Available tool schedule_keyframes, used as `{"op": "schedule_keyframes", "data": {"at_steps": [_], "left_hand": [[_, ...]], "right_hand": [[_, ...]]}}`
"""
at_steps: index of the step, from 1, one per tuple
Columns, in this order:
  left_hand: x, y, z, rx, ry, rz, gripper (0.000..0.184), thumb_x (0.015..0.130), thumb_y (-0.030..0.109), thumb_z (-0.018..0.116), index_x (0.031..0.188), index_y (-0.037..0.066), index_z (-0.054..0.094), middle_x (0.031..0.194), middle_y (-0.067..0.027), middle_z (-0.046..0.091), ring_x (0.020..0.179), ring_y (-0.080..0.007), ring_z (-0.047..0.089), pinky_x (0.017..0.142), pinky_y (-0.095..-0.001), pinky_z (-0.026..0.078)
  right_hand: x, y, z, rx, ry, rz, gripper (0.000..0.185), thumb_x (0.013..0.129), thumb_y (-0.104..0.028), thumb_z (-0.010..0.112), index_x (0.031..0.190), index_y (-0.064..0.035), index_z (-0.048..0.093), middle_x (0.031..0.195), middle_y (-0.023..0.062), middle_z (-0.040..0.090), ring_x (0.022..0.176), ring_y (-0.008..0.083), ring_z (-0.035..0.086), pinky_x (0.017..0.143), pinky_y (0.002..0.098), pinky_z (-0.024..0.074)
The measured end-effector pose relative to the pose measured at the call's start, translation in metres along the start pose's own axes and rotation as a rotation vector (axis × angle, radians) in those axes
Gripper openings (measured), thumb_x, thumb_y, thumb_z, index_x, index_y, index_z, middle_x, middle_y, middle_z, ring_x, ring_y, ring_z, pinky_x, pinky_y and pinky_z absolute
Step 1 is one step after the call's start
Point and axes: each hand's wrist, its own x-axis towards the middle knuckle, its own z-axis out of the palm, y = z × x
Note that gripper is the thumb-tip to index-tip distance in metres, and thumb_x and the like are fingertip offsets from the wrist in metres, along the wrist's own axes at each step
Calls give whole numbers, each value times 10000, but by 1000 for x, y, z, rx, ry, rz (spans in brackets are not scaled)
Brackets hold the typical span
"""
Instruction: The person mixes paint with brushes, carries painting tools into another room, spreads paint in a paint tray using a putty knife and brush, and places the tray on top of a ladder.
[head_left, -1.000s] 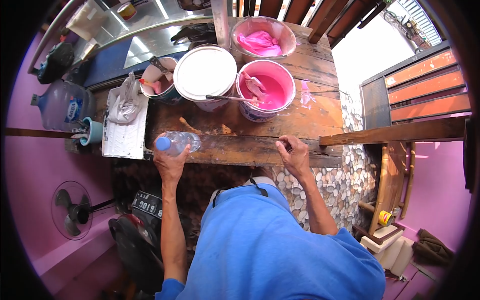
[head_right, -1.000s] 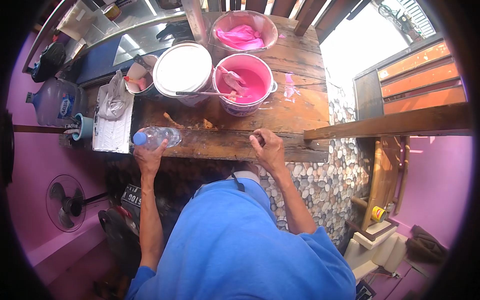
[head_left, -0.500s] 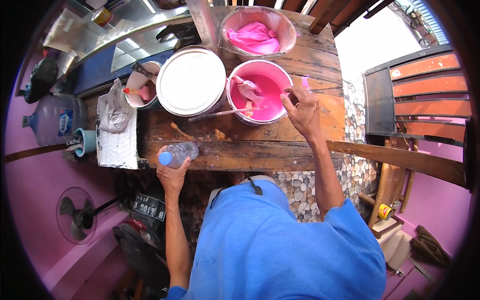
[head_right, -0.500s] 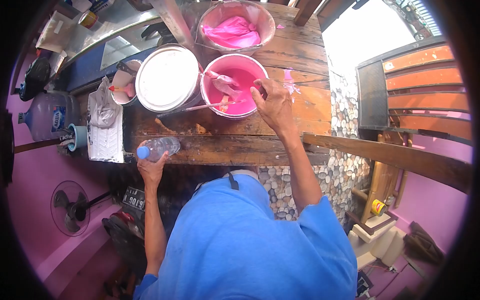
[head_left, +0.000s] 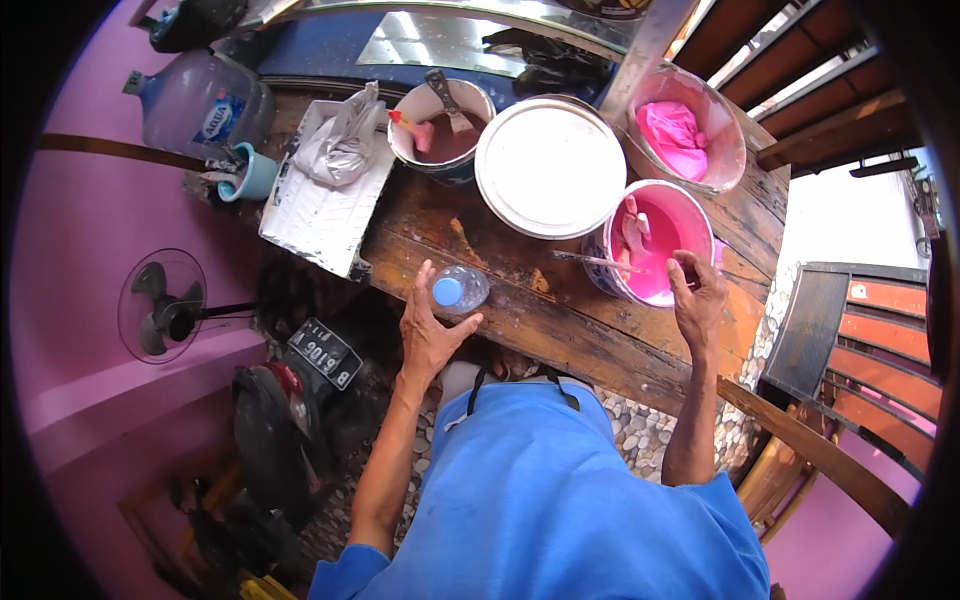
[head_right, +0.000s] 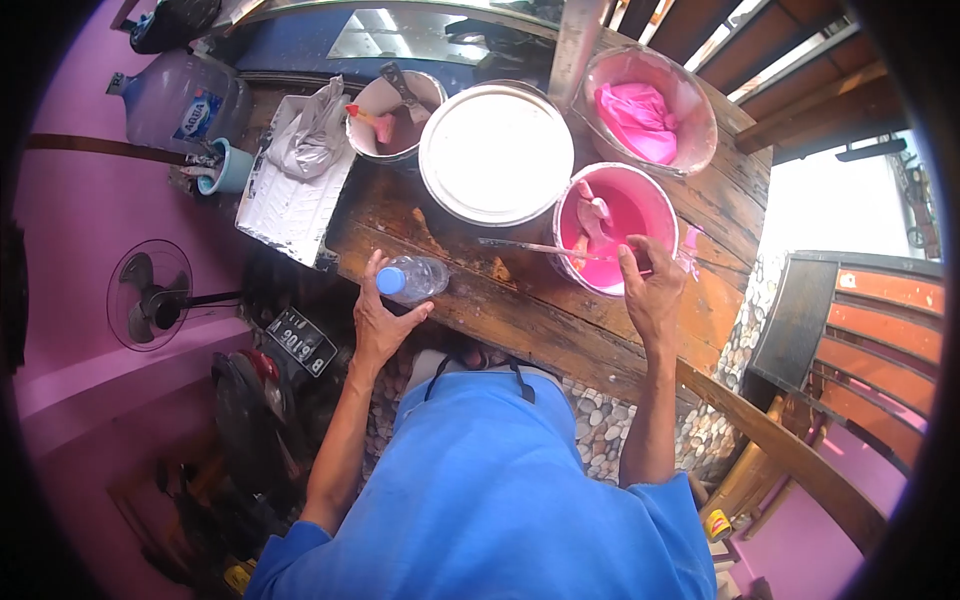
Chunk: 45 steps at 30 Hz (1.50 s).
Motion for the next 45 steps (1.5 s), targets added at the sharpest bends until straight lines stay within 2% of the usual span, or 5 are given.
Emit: {"op": "schedule_keyframes", "data": {"at_steps": [4,12,28,40,45], "left_hand": [[-15,-33,-11,40,-135,14,843,680,86,688,1404,42,260,1338,-217,391,1236,-399,402,1038,-422,345],[1,-92,-29,-171,-73,-48,434,767,-15,589,1194,-2,515,1020,-164,576,897,-270,617,782,-342,520],[-29,-117,-46,-81,-193,-137,430,796,-6,579,1217,-20,497,1125,-193,562,885,-235,627,765,-330,536],[-58,-115,-28,-85,-164,-214,451,797,-9,576,1240,-12,486,1129,-194,558,876,-220,631,752,-314,534],[-64,-116,-26,-87,-159,-226,436,799,-13,576,1227,-9,490,1130,-181,563,864,-217,635,735,-311,532]], "right_hand": [[-14,-6,4,24,54,26,186,878,-152,652,987,-1,660,751,18,608,635,70,526,570,219,447],[-48,-40,15,74,121,133,158,880,-128,636,941,16,653,723,21,609,649,71,556,582,220,447],[57,0,21,-347,-229,-9,353,761,-227,655,1068,-54,637,816,159,666,820,324,640,758,438,496],[70,40,42,-415,-47,-283,200,797,-199,569,891,-25,600,799,170,659,776,374,633,695,478,492],[64,45,-7,-145,57,4,214,900,-166,550,995,14,615,750,121,677,619,147,628,572,293,500]]}}
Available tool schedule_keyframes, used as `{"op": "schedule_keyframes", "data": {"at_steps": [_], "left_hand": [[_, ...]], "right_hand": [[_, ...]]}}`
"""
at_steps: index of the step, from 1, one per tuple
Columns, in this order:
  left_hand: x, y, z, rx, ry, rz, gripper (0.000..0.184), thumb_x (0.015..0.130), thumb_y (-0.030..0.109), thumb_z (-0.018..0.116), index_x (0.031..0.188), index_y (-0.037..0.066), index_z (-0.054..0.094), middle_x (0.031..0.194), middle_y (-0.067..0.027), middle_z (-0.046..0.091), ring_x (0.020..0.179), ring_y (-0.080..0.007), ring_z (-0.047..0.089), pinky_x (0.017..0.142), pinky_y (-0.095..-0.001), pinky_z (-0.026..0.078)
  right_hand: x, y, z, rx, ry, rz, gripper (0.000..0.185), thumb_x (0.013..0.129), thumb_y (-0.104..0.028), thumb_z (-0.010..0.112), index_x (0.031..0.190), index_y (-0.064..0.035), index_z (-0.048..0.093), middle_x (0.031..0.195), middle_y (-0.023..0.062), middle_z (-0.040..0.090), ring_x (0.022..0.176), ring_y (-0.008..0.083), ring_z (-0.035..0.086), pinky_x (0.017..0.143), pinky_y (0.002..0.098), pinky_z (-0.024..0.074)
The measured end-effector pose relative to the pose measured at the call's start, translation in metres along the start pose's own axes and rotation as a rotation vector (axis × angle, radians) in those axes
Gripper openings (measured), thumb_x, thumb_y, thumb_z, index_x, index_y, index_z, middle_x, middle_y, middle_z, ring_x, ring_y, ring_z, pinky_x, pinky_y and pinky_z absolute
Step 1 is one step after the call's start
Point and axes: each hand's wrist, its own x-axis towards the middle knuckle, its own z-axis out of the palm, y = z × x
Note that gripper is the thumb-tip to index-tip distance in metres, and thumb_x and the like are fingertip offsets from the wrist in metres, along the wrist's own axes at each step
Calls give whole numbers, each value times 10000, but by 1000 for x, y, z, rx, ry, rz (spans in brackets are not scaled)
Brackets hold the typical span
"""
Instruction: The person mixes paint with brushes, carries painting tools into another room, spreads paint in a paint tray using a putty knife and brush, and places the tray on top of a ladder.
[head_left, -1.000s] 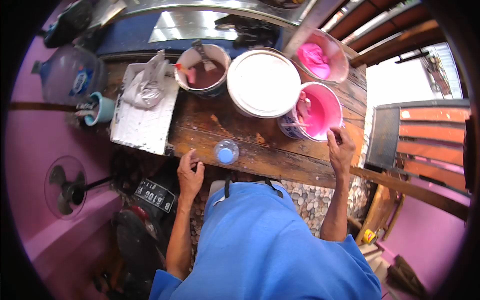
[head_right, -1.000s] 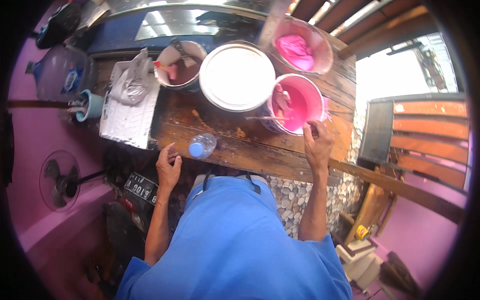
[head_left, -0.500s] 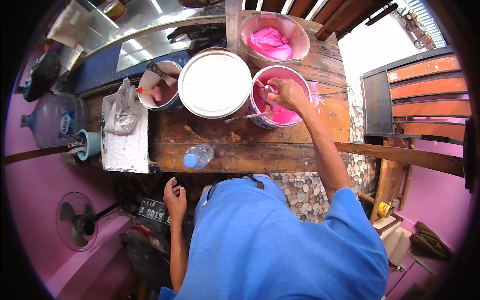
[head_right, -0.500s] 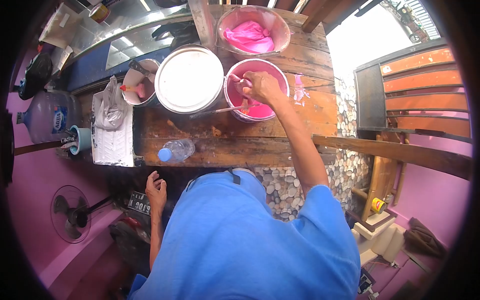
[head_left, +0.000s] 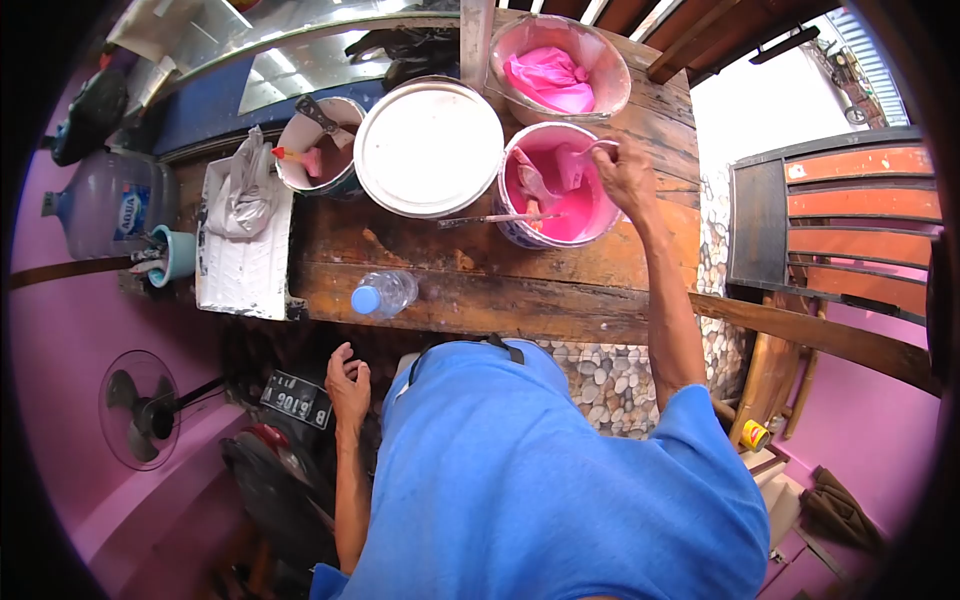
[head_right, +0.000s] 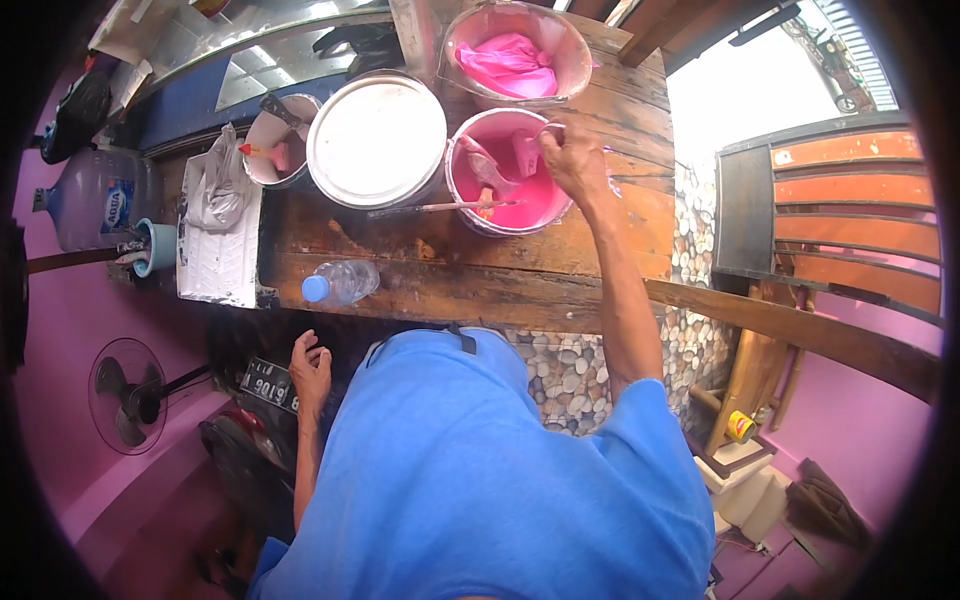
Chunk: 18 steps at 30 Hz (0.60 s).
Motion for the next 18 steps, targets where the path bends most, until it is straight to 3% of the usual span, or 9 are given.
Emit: {"op": "schedule_keyframes", "data": {"at_steps": [3,8,17,18], "left_hand": [[-1,2,-1,14,1,-3,432,799,-11,578,1223,-6,494,1127,-181,563,855,-219,638,735,-311,532],[1,1,4,2,-17,14,418,795,-12,582,1207,-10,507,1105,-189,572,839,-214,642,724,-309,543],[12,7,7,7,-72,49,410,800,-10,576,1203,-15,506,1116,-191,566,853,-214,640,730,-314,546],[12,11,8,-21,-47,60,386,801,3,589,1180,-17,524,1062,-178,590,829,-201,640,720,-303,542]], "right_hand": [[-13,-8,-38,323,13,143,189,896,-135,543,995,6,621,740,68,664,609,104,610,568,247,511],[-33,14,-66,554,94,200,189,921,-153,556,1013,0,618,775,83,653,625,119,616,565,242,510],[-52,16,-73,652,118,219,203,930,-171,562,1017,5,616,784,86,652,640,129,624,583,241,518],[-53,15,-74,650,122,221,203,930,-171,562,1017,5,616,784,86,652,640,129,624,583,241,518]]}}
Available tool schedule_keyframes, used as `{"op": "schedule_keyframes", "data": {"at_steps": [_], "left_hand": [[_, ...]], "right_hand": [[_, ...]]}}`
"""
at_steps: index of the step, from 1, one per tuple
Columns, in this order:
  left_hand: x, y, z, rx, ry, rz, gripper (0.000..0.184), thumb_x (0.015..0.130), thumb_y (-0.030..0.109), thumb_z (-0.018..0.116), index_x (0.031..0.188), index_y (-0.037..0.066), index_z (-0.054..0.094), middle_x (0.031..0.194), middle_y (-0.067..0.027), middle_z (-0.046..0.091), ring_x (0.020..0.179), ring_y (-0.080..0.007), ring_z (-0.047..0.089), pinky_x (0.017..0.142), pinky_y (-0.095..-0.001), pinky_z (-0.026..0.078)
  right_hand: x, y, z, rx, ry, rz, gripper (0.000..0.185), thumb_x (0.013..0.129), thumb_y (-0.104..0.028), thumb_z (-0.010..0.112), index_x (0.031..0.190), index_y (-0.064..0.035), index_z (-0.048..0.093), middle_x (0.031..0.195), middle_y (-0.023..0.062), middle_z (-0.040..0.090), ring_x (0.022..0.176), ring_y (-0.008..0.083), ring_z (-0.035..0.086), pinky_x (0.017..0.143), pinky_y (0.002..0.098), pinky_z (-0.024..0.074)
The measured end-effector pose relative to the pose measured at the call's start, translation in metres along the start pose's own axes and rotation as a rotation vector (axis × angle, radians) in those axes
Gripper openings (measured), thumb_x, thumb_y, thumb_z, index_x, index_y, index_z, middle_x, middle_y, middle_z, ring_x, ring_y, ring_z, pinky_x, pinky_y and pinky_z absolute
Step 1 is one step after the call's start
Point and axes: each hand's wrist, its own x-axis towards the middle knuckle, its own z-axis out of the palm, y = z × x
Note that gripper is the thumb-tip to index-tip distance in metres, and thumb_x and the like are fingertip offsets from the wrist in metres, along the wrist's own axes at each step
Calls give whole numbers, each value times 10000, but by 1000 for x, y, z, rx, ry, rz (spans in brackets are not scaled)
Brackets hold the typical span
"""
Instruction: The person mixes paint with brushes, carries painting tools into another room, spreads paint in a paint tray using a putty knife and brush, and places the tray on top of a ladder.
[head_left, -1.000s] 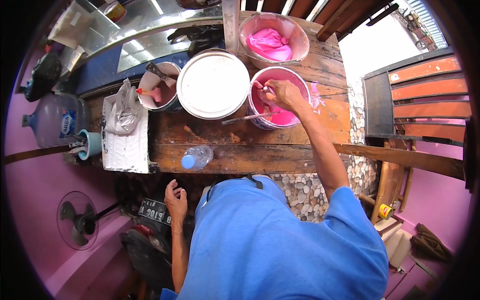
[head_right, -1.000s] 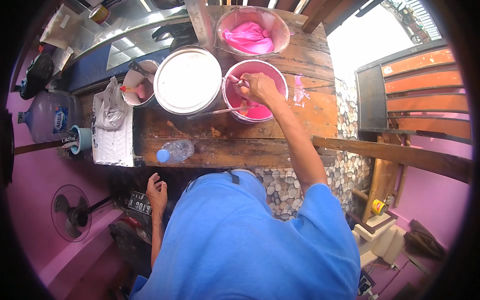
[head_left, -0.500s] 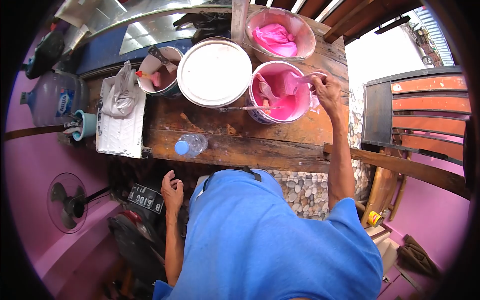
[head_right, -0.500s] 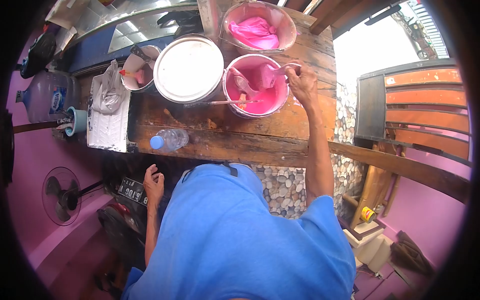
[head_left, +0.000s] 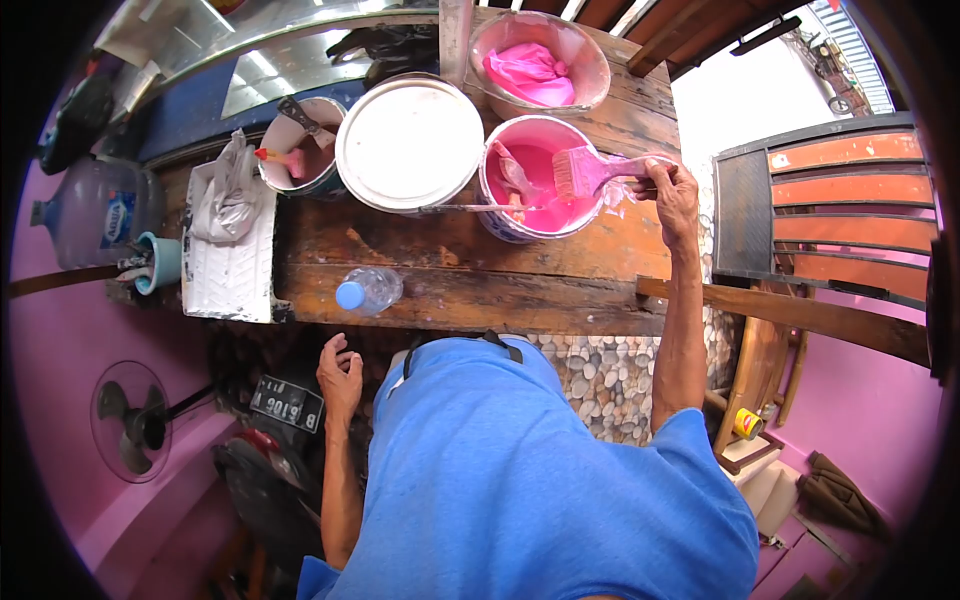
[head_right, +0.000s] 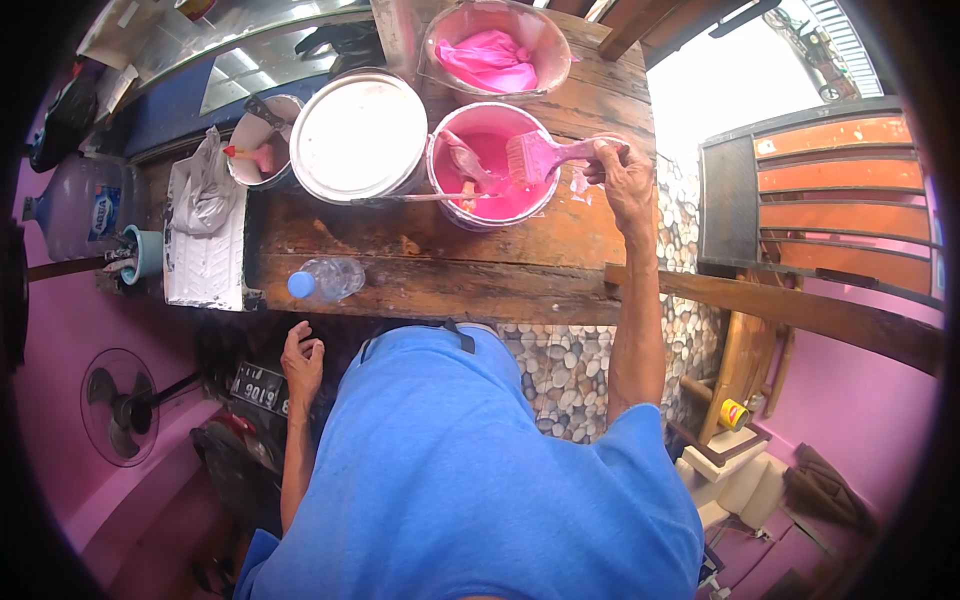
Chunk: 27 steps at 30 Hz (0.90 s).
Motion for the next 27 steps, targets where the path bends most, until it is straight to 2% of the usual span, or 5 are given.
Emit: {"op": "schedule_keyframes", "data": {"at_steps": [7,15,21,25,27], "left_hand": [[1,49,-11,-31,-253,-127,267,810,99,671,1042,-19,610,752,-83,650,707,-126,620,676,-254,505],[30,136,40,-229,-667,89,327,850,137,647,1116,-37,570,860,-101,663,761,-132,629,703,-269,513],[63,195,125,-324,-576,109,523,883,229,635,1284,-16,406,894,-125,634,783,-120,613,688,-256,498],[68,221,138,-287,-482,-38,462,881,281,643,1175,-26,463,798,-99,638,716,-125,620,627,-256,492],[56,239,129,-194,-498,-30,331,862,259,661,1009,-15,550,716,-74,634,662,-122,615,624,-264,490]], "right_hand": [[-5,3,-14,-13,101,-11,228,932,-208,566,988,7,619,720,70,639,599,122,618,566,240,525],[-8,-15,-27,-148,-9,-37,217,914,-170,595,1009,23,616,720,63,636,610,107,623,538,223,522],[-3,-29,-38,-530,-138,18,205,905,-174,593,1000,-2,649,729,37,636,620,89,625,538,221,504],[-4,-27,-36,-806,-105,-261,225,885,-218,586,955,-10,635,761,96,660,605,167,604,590,328,501],[-4,-37,-32,-942,-179,-221,220,875,-225,573,947,-19,603,813,176,667,748,314,657,687,404,509]]}}
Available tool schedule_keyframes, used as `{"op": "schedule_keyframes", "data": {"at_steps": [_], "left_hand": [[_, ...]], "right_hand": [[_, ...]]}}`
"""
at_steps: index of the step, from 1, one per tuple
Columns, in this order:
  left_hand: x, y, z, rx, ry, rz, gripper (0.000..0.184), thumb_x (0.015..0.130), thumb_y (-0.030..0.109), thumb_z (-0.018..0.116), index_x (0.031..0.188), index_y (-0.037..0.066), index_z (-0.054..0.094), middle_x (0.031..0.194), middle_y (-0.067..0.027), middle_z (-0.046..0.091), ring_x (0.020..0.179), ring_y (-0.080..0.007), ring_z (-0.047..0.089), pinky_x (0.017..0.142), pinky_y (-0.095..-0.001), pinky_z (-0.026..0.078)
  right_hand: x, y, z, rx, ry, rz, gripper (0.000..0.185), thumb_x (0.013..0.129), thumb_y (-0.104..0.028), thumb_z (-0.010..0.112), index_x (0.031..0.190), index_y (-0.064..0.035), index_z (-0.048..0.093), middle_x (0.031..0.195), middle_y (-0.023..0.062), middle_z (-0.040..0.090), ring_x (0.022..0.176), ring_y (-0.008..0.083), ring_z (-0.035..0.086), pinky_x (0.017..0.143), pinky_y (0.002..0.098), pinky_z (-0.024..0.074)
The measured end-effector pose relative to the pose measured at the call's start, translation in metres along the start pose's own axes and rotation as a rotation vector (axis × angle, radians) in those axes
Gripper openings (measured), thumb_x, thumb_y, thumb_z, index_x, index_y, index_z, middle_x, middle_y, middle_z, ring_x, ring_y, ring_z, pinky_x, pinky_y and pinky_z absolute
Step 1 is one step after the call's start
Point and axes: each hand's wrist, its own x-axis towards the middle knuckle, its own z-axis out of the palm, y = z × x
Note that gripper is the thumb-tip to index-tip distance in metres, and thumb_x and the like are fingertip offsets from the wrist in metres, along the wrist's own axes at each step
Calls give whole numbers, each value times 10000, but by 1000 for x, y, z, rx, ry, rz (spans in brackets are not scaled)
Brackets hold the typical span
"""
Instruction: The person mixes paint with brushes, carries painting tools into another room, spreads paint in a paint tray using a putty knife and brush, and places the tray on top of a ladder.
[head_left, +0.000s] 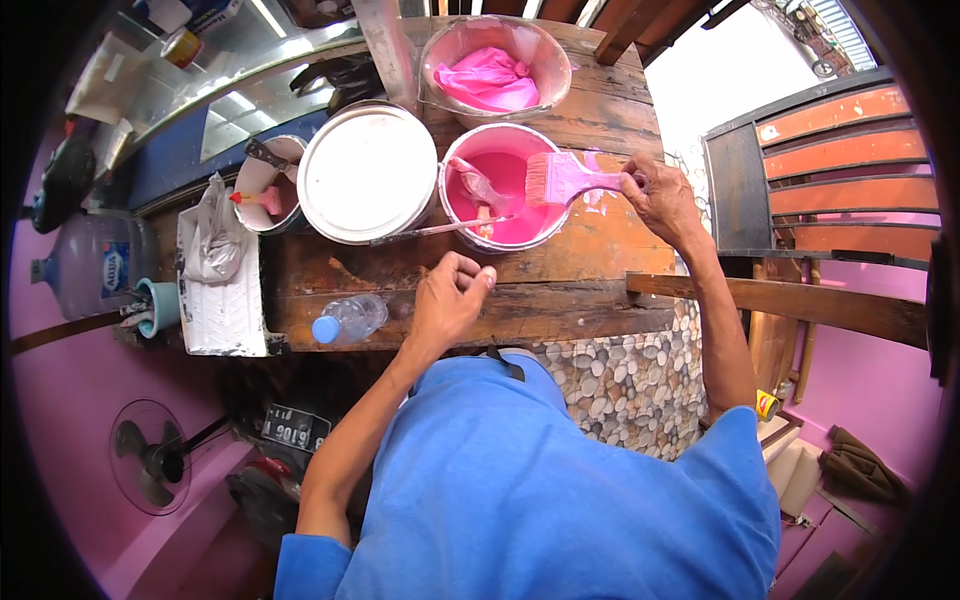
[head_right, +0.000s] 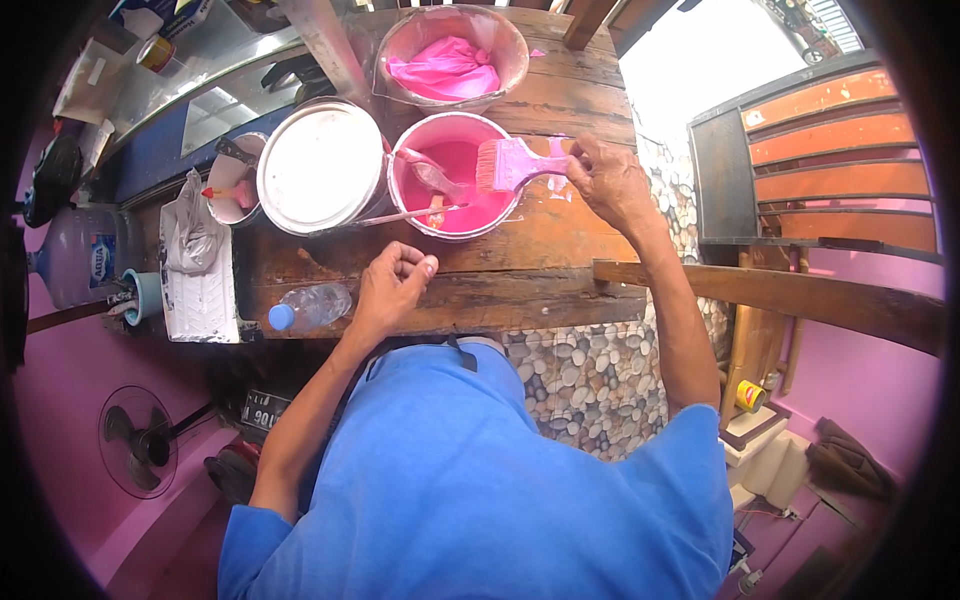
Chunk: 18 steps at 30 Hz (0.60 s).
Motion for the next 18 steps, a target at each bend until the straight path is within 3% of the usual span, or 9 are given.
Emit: {"op": "schedule_keyframes", "data": {"at_steps": [2,3,4,6,8,11,14,16,18], "left_hand": [[-23,26,-1,288,-146,284,240,832,214,678,881,-7,597,686,-87,637,629,-148,624,620,-295,496],[-30,39,0,378,-95,419,165,780,153,692,834,18,614,720,-113,641,652,-215,641,634,-333,503],[-32,55,-4,384,-99,413,165,780,153,692,834,18,614,720,-113,641,652,-215,641,634,-333,503],[-21,89,-13,769,40,723,128,779,125,659,871,42,626,772,-132,638,731,-269,645,663,-361,502],[8,113,-14,1069,74,753,115,779,84,603,884,60,641,822,-140,631,791,-284,634,700,-363,500],[71,118,-13,1272,-24,953,118,784,56,549,840,47,652,836,-135,642,806,-270,635,725,-355,502],[122,107,2,1596,-238,1094,122,769,45,538,786,44,659,824,-117,657,803,-252,642,723,-336,508],[144,91,16,1833,-343,1154,106,768,119,579,752,62,667,805,-99,667,805,-228,651,713,-330,510],[151,82,28,1822,-390,1111,111,752,159,613,750,67,674,794,-95,666,795,-223,655,703,-328,512]], "right_hand": [[0,-4,-3,-52,-19,-14,252,858,-270,618,945,-34,597,776,154,656,743,316,647,678,408,502],[1,-7,-6,-76,-75,-33,277,843,-293,639,952,-42,598,770,147,653,751,313,643,676,410,496],[0,-6,-6,-100,-132,-54,304,828,-317,660,959,-49,600,764,141,650,758,311,639,675,411,489],[1,2,-2,-96,-159,-67,313,817,-326,670,957,-54,603,768,134,649,771,310,634,677,413,484],[1,8,3,-90,-187,-84,322,806,-335,681,955,-59,607,772,127,648,784,309,628,680,416,478],[1,6,4,-42,-187,-98,310,815,-334,667,969,-70,615,796,126,649,804,317,623,707,419,479],[-4,-3,2,-72,-183,-27,322,816,-330,657,986,-58,621,803,143,648,813,326,620,738,423,481],[-9,-2,5,-103,-37,-137,329,794,-291,691,983,-28,633,738,135,639,712,284,627,652,393,487],[-13,-3,2,-66,-23,-120,324,794,-280,690,983,-23,631,731,139,634,708,284,622,649,394,484]]}}
